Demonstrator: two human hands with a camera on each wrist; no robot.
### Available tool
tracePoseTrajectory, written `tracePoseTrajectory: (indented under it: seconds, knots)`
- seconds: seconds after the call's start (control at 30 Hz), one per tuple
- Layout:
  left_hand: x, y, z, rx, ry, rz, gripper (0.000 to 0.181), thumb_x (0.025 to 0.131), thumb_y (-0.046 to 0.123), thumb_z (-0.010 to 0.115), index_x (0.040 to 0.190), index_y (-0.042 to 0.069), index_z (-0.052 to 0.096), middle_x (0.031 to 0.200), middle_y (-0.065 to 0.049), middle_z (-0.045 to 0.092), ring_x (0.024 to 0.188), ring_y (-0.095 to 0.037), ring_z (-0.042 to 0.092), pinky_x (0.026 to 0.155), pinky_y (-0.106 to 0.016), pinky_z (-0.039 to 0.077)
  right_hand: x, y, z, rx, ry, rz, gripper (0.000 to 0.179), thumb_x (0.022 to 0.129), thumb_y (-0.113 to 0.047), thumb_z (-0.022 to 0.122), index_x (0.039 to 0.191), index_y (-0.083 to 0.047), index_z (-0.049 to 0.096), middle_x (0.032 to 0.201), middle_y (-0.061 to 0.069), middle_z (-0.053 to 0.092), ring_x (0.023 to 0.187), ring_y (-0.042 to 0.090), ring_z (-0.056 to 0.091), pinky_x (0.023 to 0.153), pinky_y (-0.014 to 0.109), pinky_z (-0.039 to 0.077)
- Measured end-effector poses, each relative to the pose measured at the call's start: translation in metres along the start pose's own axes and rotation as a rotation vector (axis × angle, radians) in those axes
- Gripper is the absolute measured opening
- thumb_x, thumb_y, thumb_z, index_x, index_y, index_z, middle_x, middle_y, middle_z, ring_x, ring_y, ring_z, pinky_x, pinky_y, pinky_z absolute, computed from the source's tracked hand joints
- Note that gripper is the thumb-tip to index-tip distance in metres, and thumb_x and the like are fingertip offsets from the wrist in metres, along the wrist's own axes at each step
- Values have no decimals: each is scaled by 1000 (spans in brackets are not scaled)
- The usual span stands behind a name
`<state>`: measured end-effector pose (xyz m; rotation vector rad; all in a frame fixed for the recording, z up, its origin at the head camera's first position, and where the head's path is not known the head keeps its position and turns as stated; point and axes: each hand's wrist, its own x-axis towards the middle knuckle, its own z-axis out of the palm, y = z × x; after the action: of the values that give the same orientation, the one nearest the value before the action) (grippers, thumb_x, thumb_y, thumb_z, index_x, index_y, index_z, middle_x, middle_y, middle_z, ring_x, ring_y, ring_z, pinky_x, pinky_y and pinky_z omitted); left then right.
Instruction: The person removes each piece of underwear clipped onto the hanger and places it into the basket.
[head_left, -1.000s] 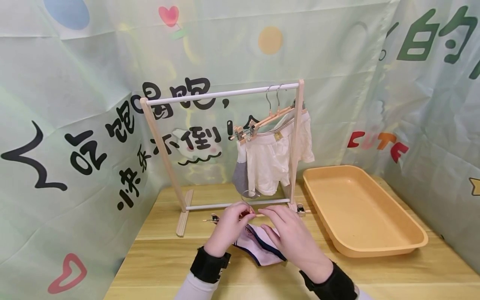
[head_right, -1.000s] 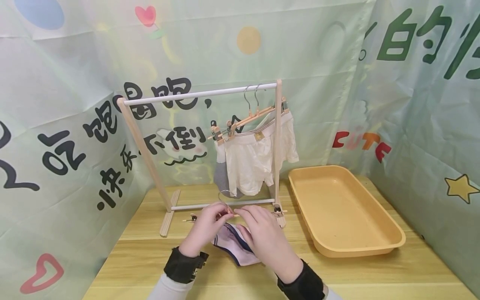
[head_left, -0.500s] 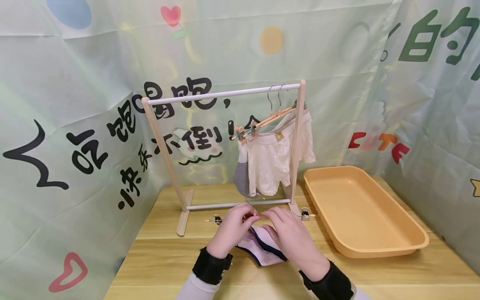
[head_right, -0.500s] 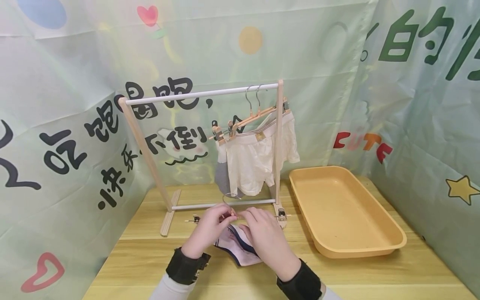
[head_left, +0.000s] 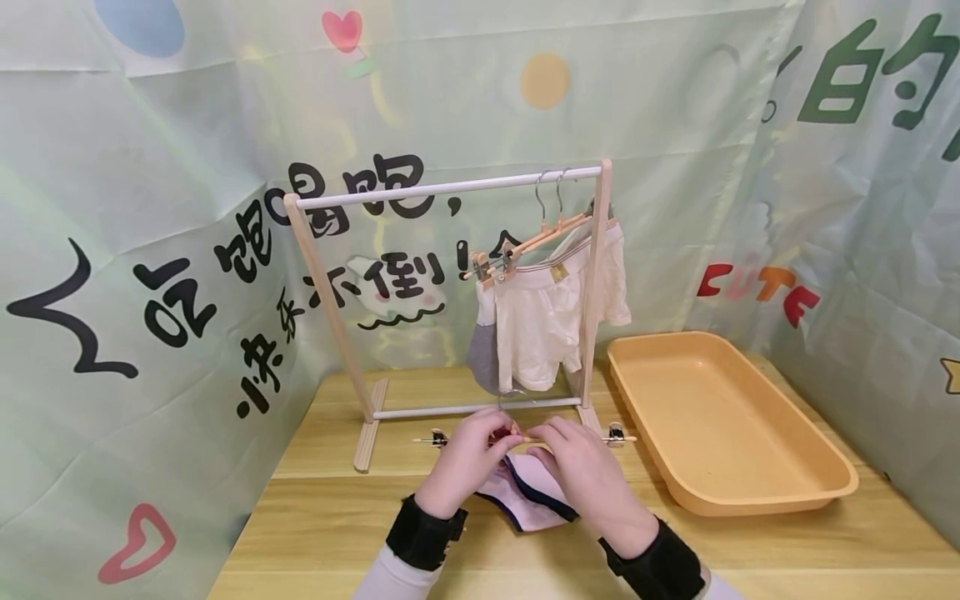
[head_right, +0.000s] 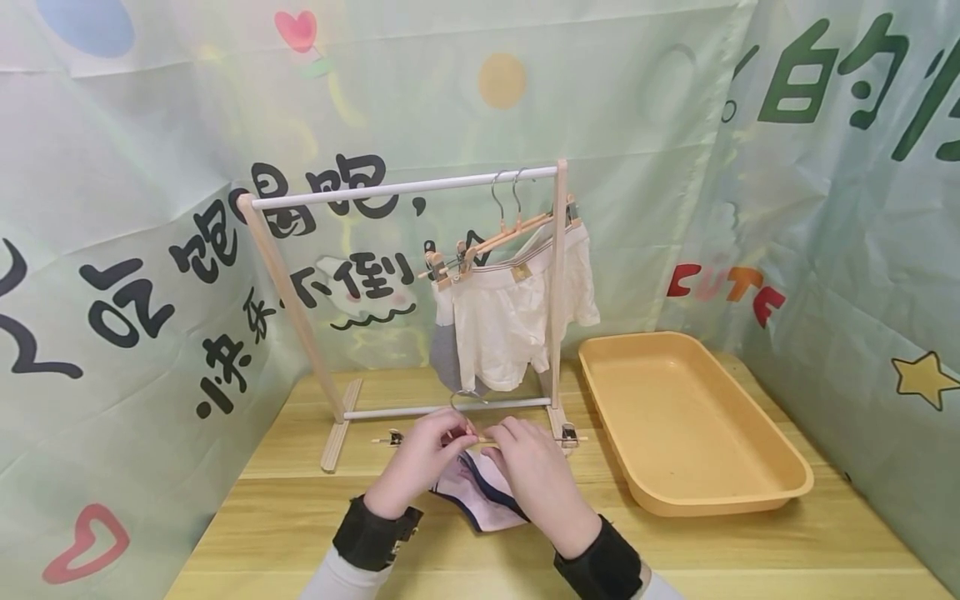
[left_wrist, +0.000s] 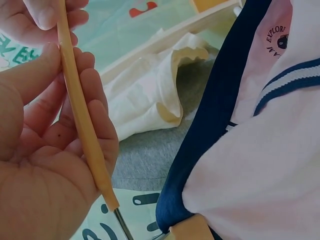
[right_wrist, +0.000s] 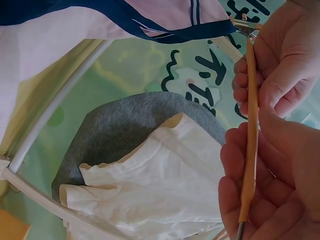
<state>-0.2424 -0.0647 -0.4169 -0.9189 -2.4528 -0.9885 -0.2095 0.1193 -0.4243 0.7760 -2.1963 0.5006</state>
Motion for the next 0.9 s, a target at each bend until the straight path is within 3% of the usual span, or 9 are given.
tracePoseTrajectory:
  seconds: [0.53,0.73,0.9]
  knots:
    - [0,5,2,-84,29,-6,11,87,22,68,92,12,69,91,1,66,85,-5,59,72,-24,57,3,6,-7,18,36,-10,8,80,-11,73,87,-13,70,82,-4,65,77,10,59,65,31,55]
    - [-1,9,-10,-87,167,20,17,89,23,67,103,15,69,96,1,67,92,-6,59,78,-34,56,5,9,-14,30,57,-3,8,81,-9,72,89,-11,70,83,-2,67,77,12,61,63,33,55]
    - [0,6,-24,-90,354,39,11,89,20,67,98,15,69,95,-1,66,93,-10,59,80,-39,54,6,11,-19,31,56,21,8,83,-11,70,91,-12,70,86,-2,67,80,12,61,66,34,56]
